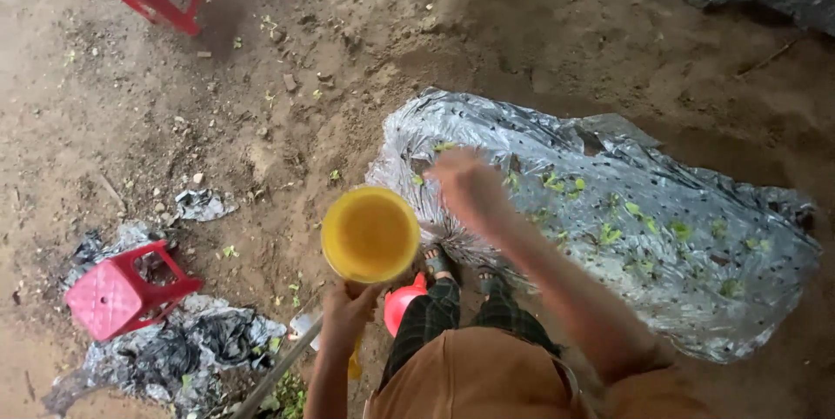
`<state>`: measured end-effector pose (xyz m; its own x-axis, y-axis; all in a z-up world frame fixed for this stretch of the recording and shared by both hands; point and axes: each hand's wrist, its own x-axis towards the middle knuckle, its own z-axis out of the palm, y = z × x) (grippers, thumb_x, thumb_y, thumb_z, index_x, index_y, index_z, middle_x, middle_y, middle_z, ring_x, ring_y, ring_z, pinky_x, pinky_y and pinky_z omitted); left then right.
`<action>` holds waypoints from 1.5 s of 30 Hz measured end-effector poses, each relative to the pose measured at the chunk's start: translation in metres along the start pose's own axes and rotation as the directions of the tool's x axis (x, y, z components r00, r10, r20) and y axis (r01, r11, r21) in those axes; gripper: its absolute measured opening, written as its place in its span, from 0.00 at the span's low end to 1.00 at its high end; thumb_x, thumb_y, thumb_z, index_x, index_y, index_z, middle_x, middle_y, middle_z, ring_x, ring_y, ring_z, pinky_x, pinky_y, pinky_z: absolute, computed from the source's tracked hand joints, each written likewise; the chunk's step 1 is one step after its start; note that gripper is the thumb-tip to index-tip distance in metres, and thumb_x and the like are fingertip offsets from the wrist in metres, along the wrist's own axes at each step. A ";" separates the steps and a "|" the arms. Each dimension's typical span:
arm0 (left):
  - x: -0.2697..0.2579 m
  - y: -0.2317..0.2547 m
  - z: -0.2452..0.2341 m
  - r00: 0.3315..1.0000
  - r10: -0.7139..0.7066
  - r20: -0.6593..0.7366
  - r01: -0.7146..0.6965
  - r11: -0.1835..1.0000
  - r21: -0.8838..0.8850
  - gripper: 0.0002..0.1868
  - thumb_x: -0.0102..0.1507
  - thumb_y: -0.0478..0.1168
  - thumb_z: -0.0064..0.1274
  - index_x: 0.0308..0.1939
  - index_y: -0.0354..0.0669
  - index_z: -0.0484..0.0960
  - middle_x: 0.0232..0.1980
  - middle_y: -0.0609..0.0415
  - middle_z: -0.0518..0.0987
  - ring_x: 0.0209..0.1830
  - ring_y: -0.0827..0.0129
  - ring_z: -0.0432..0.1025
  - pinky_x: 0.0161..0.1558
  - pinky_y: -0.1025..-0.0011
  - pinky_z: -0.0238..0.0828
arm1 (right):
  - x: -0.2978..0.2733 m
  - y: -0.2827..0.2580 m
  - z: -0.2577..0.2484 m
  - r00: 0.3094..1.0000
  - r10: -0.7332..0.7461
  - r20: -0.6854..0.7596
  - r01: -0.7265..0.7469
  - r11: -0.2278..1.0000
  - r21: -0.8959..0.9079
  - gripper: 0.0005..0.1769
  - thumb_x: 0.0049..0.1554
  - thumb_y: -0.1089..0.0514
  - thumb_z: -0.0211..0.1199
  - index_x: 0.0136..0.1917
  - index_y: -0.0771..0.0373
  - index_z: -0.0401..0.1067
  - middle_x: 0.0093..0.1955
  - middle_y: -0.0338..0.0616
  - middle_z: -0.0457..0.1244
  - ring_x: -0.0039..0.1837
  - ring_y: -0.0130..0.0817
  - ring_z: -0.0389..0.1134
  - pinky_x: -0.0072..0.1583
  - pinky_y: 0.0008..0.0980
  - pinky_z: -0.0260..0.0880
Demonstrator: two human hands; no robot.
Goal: Watering individual seedlings in a nursery using a small bowl.
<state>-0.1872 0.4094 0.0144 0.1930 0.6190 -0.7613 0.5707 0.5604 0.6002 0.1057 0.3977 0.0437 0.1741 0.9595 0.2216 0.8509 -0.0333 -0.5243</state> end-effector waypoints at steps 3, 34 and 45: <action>-0.002 0.003 0.011 0.997 0.062 0.036 -0.062 0.998 -0.013 0.18 0.60 0.42 0.66 0.19 0.39 0.79 0.17 0.57 0.72 0.17 0.72 0.62 0.23 0.71 0.57 | 0.001 -0.073 -0.005 0.966 -0.228 0.124 0.202 0.961 0.191 0.03 0.61 0.68 0.64 0.49 0.68 0.77 0.42 0.48 0.71 0.45 0.40 0.74 0.43 0.26 0.85; 0.053 -0.010 -0.017 0.998 -0.029 0.049 0.027 0.999 0.032 0.14 0.62 0.39 0.62 0.45 0.32 0.79 0.33 0.46 0.78 0.27 0.64 0.70 0.29 0.67 0.69 | -0.003 -0.059 -0.140 0.947 -0.298 0.117 0.036 0.463 0.886 0.04 0.57 0.71 0.67 0.45 0.65 0.77 0.35 0.41 0.68 0.31 0.20 0.66 0.30 0.16 0.65; 0.026 0.015 0.016 0.980 0.007 0.200 -0.009 1.000 0.008 0.14 0.60 0.40 0.65 0.44 0.36 0.82 0.31 0.53 0.78 0.26 0.69 0.67 0.28 0.72 0.65 | -0.017 -0.051 0.018 0.913 -0.001 0.407 -0.004 1.000 0.010 0.04 0.59 0.66 0.67 0.49 0.69 0.77 0.43 0.50 0.66 0.40 0.37 0.72 0.38 0.25 0.83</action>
<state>-0.1612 0.4250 -0.0006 0.3524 0.5005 -0.7907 0.5751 0.5507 0.6050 0.0504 0.3882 0.0514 -0.0436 0.9903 -0.1321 0.8452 -0.0339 -0.5333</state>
